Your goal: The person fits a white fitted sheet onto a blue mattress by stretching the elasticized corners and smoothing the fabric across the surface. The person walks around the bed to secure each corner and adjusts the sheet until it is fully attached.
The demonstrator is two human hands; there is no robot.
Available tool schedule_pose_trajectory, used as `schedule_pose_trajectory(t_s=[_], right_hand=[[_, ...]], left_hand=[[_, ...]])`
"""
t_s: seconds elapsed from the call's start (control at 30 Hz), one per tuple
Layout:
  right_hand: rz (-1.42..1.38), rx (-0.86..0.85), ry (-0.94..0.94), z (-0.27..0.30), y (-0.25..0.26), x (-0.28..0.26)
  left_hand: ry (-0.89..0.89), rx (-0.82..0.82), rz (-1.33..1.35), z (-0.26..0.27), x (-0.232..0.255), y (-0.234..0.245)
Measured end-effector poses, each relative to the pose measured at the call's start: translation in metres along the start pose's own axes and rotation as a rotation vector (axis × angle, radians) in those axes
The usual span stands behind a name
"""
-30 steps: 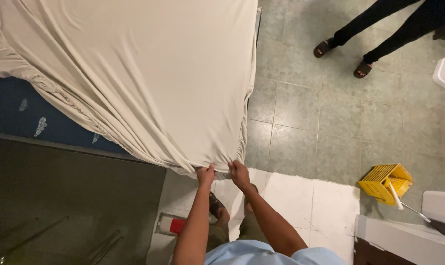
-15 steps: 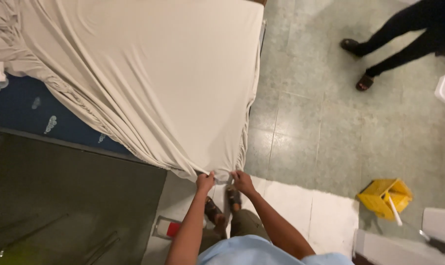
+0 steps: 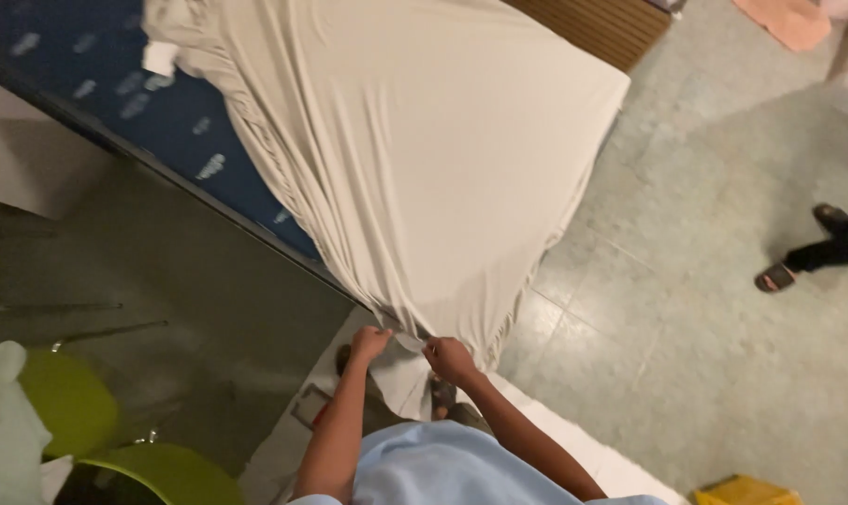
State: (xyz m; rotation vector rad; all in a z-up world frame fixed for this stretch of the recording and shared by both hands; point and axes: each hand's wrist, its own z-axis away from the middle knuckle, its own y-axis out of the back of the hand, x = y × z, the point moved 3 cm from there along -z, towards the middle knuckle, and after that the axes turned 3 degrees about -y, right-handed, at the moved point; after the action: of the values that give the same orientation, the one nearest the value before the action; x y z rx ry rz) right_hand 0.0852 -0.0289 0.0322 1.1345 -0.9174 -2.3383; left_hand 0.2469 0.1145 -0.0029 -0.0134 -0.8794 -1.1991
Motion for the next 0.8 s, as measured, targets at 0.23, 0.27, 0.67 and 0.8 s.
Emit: schedule_pose_trajectory(t_s=[0.23, 0.27, 0.67, 0.8], right_hand=[[0.079, -0.020, 0.162, -0.095, -0.019, -0.099], [0.069, -0.008, 0.181, -0.109, -0.017, -0.121], [0.026, 0.470, 0.043, -0.266, -0.035, -0.265], [0.113, 0.499, -0.188, -0.316, -0.057, -0.243]], left_hand=[[-0.003, 0.033, 0.036, -0.047, -0.039, 0.114], [-0.002, 0.068, 0.038, -0.052, -0.049, 0.136], [-0.140, 0.026, -0.216, -0.124, -0.029, 0.309], [-0.501, -0.008, -0.415, -0.128, 0.026, 0.333]])
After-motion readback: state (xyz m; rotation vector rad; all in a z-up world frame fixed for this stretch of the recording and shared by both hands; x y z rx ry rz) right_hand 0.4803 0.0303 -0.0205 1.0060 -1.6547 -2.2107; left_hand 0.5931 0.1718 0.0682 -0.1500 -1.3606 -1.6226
